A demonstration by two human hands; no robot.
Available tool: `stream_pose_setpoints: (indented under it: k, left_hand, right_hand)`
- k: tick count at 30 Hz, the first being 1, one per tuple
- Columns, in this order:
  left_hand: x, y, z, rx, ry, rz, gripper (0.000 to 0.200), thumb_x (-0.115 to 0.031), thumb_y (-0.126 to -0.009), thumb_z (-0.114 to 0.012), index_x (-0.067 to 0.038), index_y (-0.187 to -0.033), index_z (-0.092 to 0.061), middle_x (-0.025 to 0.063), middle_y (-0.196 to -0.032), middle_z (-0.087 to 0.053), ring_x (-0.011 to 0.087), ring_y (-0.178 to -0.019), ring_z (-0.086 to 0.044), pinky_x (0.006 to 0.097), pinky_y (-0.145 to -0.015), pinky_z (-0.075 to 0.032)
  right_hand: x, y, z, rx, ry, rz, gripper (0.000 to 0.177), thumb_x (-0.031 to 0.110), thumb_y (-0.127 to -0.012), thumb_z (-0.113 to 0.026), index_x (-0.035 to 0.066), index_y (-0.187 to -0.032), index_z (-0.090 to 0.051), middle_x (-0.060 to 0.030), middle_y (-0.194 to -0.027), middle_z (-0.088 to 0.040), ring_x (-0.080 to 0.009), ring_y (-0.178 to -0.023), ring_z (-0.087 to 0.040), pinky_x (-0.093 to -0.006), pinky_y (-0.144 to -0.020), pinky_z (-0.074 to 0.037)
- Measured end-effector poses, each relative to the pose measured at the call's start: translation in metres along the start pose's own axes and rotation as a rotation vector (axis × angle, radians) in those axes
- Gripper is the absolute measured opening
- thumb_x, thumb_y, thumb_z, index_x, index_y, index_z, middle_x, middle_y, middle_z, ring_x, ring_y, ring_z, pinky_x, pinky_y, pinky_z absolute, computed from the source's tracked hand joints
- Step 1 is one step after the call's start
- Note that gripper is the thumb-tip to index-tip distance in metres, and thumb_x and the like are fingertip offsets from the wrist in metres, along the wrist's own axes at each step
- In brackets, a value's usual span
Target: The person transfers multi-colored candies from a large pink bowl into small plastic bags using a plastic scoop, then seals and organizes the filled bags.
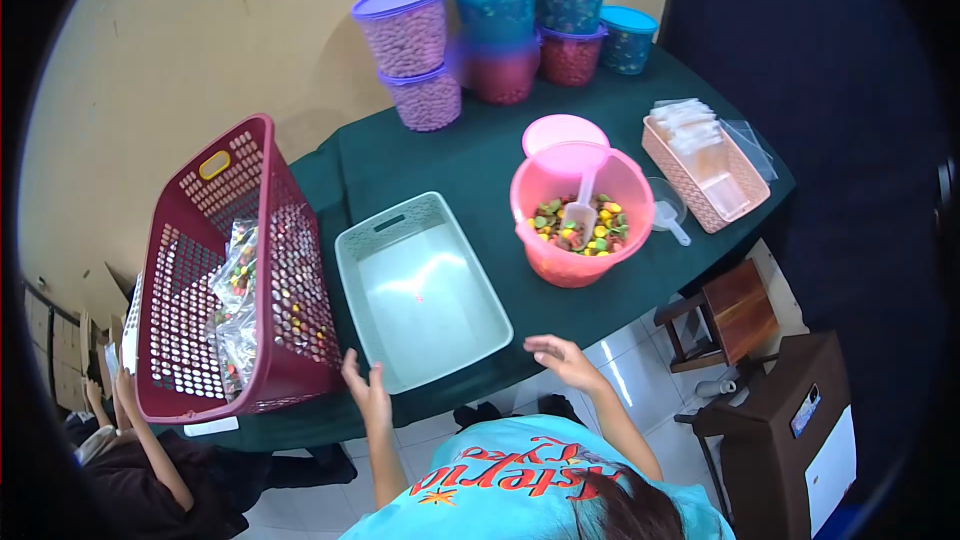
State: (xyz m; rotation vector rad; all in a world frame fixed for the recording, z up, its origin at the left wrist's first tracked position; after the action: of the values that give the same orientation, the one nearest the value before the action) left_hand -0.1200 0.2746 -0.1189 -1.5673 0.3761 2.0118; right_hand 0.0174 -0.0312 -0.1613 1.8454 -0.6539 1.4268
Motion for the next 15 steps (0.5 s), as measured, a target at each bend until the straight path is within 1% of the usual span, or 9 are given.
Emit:
stream_pose_setpoints:
  k: [1, 2, 4, 5, 7, 8, 10, 12, 15]
  left_hand:
    - [-0.037, 0.002, -0.003, -0.026, -0.123, -0.154, 0.046, -0.008, -0.078, -0.052, 0.002, -0.120, -0.037, 0.0155, -0.123, -0.039, 0.0264, -0.116, -0.034, 0.0355, -0.099, -0.022]
    - [-0.064, 0.006, -0.013, -0.033, -0.135, -0.202, 0.045, -0.010, -0.078, -0.052, 0.002, -0.119, -0.039, 0.0158, -0.121, -0.041, 0.0270, -0.116, -0.035, 0.0352, -0.099, -0.022]
    - [-0.082, 0.011, -0.041, 0.064, -0.059, -0.160, 0.042, -0.014, -0.080, -0.051, 0.002, -0.117, -0.041, 0.0155, -0.118, -0.043, 0.0265, -0.113, -0.038, 0.0349, -0.097, -0.025]
    - [-0.085, 0.016, -0.058, 0.083, -0.049, -0.166, 0.042, -0.014, -0.080, -0.051, 0.002, -0.117, -0.041, 0.0155, -0.118, -0.043, 0.0265, -0.113, -0.038, 0.0349, -0.097, -0.025]
    - [-0.079, 0.031, -0.117, 0.351, -0.176, -0.135, 0.043, -0.021, -0.082, -0.050, 0.003, -0.117, -0.042, 0.0174, -0.117, -0.045, 0.0285, -0.111, -0.042, 0.0355, -0.094, -0.030]
    - [-0.074, 0.037, -0.137, 0.370, -0.167, -0.141, 0.043, -0.021, -0.082, -0.050, 0.003, -0.117, -0.042, 0.0174, -0.117, -0.045, 0.0285, -0.111, -0.042, 0.0355, -0.094, -0.030]
    - [-0.061, 0.058, -0.180, 0.506, -0.472, -0.205, 0.048, -0.025, -0.082, -0.052, 0.005, -0.118, -0.041, 0.0208, -0.117, -0.045, 0.0323, -0.107, -0.046, 0.0373, -0.090, -0.035]
    - [-0.071, 0.069, -0.199, 0.512, -0.472, -0.258, 0.047, -0.023, -0.081, -0.054, 0.007, -0.115, -0.044, 0.0232, -0.110, -0.050, 0.0336, -0.100, -0.051, 0.0374, -0.084, -0.040]
    - [-0.074, 0.070, -0.207, 0.385, -0.477, -0.259, 0.036, -0.017, -0.079, -0.053, 0.009, -0.105, -0.052, 0.0227, -0.088, -0.060, 0.0317, -0.080, -0.061, 0.0369, -0.070, -0.046]
  right_hand:
    - [-0.003, 0.016, 0.011, -0.017, 0.012, -0.034, 0.030, 0.009, -0.085, -0.049, 0.000, -0.114, -0.047, -0.0113, -0.111, -0.054, -0.0189, -0.107, -0.049, -0.0305, -0.091, -0.037]
    - [-0.007, 0.032, 0.023, -0.034, 0.025, -0.070, 0.030, 0.010, -0.085, -0.050, 0.000, -0.113, -0.048, -0.0116, -0.109, -0.055, -0.0193, -0.105, -0.050, -0.0304, -0.090, -0.038]
    - [-0.015, 0.063, 0.051, -0.100, 0.062, -0.117, 0.030, 0.013, -0.085, -0.050, 0.000, -0.112, -0.049, -0.0111, -0.107, -0.056, -0.0192, -0.104, -0.051, -0.0306, -0.089, -0.039]
    - [-0.022, 0.078, 0.068, -0.154, 0.100, -0.170, 0.030, 0.015, -0.085, -0.051, 0.001, -0.112, -0.049, -0.0106, -0.105, -0.058, -0.0192, -0.102, -0.052, -0.0308, -0.088, -0.039]
    - [-0.031, 0.106, 0.098, -0.230, 0.086, -0.174, 0.030, 0.017, -0.085, -0.051, 0.001, -0.111, -0.050, -0.0102, -0.104, -0.058, -0.0189, -0.101, -0.052, -0.0306, -0.087, -0.039]
    - [-0.034, 0.117, 0.112, -0.279, 0.070, -0.180, 0.030, 0.019, -0.085, -0.052, 0.001, -0.110, -0.051, -0.0097, -0.103, -0.058, -0.0187, -0.100, -0.053, -0.0304, -0.086, -0.040]
    - [-0.036, 0.138, 0.135, -0.344, 0.042, -0.207, 0.029, 0.018, -0.085, -0.052, 0.001, -0.108, -0.051, -0.0093, -0.102, -0.058, -0.0182, -0.098, -0.053, -0.0295, -0.086, -0.040]
    - [-0.038, 0.155, 0.156, -0.442, 0.034, -0.181, 0.028, 0.017, -0.085, -0.052, 0.001, -0.107, -0.052, -0.0092, -0.101, -0.058, -0.0176, -0.098, -0.053, -0.0286, -0.085, -0.040]
    - [-0.045, 0.171, 0.177, -0.528, -0.062, -0.163, 0.026, 0.013, -0.084, -0.051, -0.002, -0.105, -0.051, -0.0104, -0.099, -0.058, -0.0169, -0.095, -0.054, -0.0273, -0.086, -0.039]
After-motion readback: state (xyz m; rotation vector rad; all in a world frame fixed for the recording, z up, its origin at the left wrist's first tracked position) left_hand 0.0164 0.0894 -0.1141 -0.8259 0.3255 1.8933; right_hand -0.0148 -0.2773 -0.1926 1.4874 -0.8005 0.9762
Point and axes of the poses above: each hand's wrist, its own y-axis away from the middle knuckle, its own z-axis out of the back of the hand, x = y × z, the point moved 8 cm from there along -y, towards the middle knuckle
